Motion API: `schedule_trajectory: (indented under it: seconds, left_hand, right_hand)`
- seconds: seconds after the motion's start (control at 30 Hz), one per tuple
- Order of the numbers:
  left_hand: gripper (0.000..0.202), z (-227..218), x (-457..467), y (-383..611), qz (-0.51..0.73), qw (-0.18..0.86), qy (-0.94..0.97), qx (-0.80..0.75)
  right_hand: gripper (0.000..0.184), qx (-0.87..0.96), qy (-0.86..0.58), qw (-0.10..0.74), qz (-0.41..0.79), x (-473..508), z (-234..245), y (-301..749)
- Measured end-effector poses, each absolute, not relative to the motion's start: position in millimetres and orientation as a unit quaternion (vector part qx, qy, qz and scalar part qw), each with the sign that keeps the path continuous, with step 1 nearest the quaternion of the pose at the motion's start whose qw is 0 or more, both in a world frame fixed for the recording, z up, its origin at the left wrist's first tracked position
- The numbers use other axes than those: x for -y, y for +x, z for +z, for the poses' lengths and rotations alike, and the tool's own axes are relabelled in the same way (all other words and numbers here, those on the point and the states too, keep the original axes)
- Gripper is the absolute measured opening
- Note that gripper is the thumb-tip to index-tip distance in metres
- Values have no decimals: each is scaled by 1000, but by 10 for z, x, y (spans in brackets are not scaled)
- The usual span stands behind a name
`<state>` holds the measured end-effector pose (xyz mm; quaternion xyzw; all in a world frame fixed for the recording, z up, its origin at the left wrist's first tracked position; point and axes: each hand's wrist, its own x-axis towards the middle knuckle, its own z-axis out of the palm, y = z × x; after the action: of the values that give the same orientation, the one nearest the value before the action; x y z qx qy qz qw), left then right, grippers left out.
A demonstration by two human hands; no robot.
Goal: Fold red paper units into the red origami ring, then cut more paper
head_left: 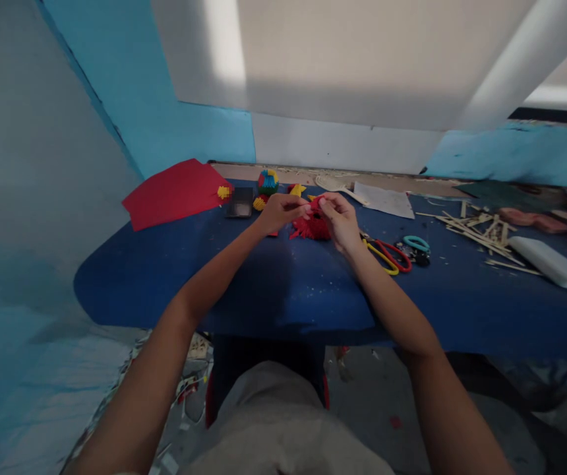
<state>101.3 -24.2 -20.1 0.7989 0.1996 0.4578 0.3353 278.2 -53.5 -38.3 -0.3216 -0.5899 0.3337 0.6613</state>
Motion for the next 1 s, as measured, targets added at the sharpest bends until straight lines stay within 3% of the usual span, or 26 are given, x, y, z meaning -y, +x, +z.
schedule_trajectory:
  seconds: [0.13, 0.3, 0.47, 1.0]
  left_hand:
    - [27, -170, 208, 970, 427, 340, 811, -211]
    - [26, -145, 173, 934, 408, 426, 771, -240]
    - [21, -132, 194, 911, 376, 474, 758, -242]
    - [16, -115, 207, 904, 370, 421, 784, -266]
  right_hand:
    - [30, 634, -345, 646, 249, 542, -346, 2832]
    - [20, 723, -350, 567, 182, 587, -323, 2873]
    - [18, 708, -337, 582, 217, 596, -362, 2842]
    - [22, 699, -373, 573, 213, 661, -340, 2783]
